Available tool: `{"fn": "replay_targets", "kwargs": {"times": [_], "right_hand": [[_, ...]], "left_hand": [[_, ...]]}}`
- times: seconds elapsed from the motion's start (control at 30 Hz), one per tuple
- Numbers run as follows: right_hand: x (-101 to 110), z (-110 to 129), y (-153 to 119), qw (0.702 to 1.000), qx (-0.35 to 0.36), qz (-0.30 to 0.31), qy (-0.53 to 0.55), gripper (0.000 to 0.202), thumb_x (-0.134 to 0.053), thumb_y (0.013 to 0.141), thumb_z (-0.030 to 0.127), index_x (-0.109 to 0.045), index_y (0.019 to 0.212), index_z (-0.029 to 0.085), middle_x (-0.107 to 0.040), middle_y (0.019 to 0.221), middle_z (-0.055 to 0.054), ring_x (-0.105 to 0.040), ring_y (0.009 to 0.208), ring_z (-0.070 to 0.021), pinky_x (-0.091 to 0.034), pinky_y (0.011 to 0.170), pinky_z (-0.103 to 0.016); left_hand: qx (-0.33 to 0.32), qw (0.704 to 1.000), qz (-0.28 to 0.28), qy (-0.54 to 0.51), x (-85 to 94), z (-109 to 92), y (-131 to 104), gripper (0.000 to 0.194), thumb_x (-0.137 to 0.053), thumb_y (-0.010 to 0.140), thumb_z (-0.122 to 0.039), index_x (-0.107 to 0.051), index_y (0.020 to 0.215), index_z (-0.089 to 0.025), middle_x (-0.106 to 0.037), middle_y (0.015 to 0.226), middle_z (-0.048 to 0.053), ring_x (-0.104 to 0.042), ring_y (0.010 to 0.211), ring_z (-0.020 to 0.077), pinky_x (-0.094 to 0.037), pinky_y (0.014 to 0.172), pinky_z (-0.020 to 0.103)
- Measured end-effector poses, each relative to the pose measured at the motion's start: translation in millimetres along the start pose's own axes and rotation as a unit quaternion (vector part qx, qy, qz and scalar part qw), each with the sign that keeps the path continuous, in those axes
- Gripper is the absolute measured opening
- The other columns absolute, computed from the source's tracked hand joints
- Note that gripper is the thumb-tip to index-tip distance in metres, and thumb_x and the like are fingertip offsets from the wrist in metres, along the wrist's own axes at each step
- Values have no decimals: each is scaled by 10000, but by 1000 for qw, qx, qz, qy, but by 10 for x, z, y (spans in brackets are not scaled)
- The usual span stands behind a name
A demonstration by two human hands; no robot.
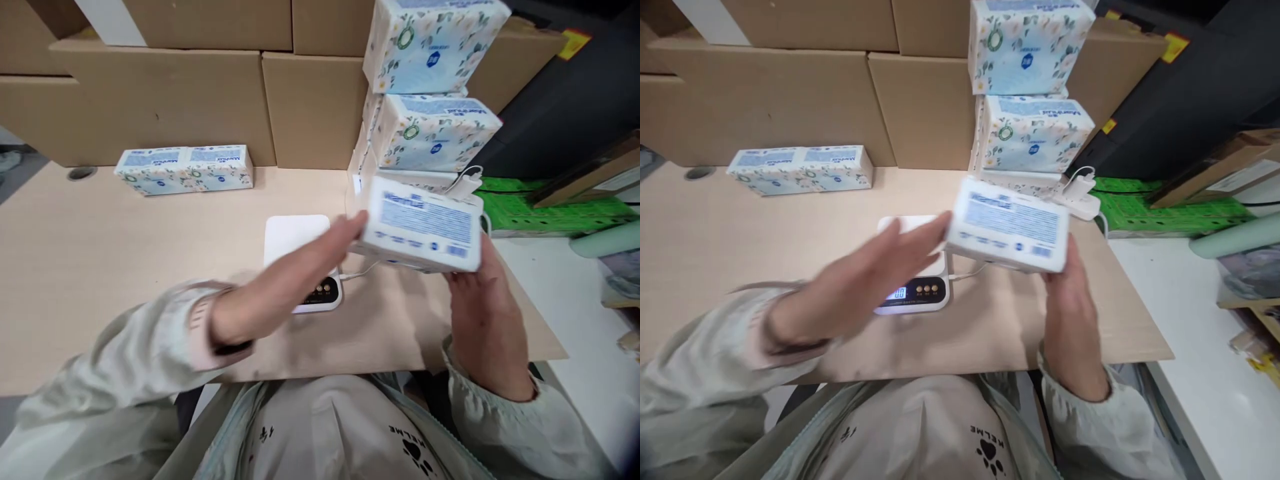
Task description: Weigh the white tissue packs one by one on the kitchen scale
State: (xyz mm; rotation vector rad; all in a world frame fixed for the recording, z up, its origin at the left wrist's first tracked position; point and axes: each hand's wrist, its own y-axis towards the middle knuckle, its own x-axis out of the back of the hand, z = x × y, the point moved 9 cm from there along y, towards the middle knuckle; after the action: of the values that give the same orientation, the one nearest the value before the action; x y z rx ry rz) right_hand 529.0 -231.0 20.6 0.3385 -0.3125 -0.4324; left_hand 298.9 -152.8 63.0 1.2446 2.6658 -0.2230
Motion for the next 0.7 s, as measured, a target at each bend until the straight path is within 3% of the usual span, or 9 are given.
{"fn": "replay_targets", "kwargs": {"times": [0.07,0.13,0.23,0.33,0.47,0.6,0.7], "right_hand": [[-392,46,23,994,-64,58,65,552,-569,1104,498,-486,1649,477,-454,1766,82,-410,1677,-273,-341,1412,-580],[-789,70,55,981,-88,146,92,597,-604,1086,529,-460,1664,480,-427,1780,98,-387,1689,-266,-329,1420,-549],[-1207,26,94,959,-97,241,115,647,-579,1097,547,-371,1705,476,-424,1780,94,-411,1676,-251,-369,1405,-512],[-1370,-86,131,952,-95,259,133,650,-585,1098,532,-379,1709,444,-480,1751,63,-489,1628,-249,-434,1367,-508],[-1237,-253,185,977,-42,160,134,534,-595,1100,480,-551,1625,393,-570,1691,10,-553,1578,-261,-469,1332,-527],[-941,-339,201,993,29,1,111,428,-568,1102,473,-701,1480,325,-762,1451,-63,-715,1379,-287,-516,1254,-584],[-813,-365,206,991,30,-81,106,447,-535,1097,491,-740,1400,235,-805,1321,-111,-760,1275,-305,-551,1184,-609]], "left_hand": [[16,996,-86,-11,415,-59,-411,659,-453,1063,-794,-653,1562,-414,-428,1739,-123,-218,1729,314,-223,1445,549],[25,987,-158,-27,722,-15,-682,657,-492,1055,-784,-710,1510,-363,-514,1698,-59,-266,1709,353,-253,1434,570],[37,977,-204,-45,954,155,-847,666,-470,1080,-750,-699,1527,-313,-533,1692,-10,-277,1707,348,-271,1435,558],[30,976,-209,-61,1052,274,-847,637,-486,1082,-733,-702,1517,-321,-519,1703,-13,-317,1697,333,-287,1433,546],[-22,964,-264,-28,1283,322,-809,643,-497,1076,-740,-747,1454,-284,-548,1683,40,-390,1667,345,-298,1416,582],[-138,917,-375,18,1650,338,-868,703,-527,1030,-798,-757,1425,-264,-604,1632,82,-438,1643,332,-266,1422,567],[-142,915,-377,-6,1772,472,-851,725,-505,1023,-817,-766,1408,-260,-632,1601,97,-461,1630,326,-304,1407,552]]}}
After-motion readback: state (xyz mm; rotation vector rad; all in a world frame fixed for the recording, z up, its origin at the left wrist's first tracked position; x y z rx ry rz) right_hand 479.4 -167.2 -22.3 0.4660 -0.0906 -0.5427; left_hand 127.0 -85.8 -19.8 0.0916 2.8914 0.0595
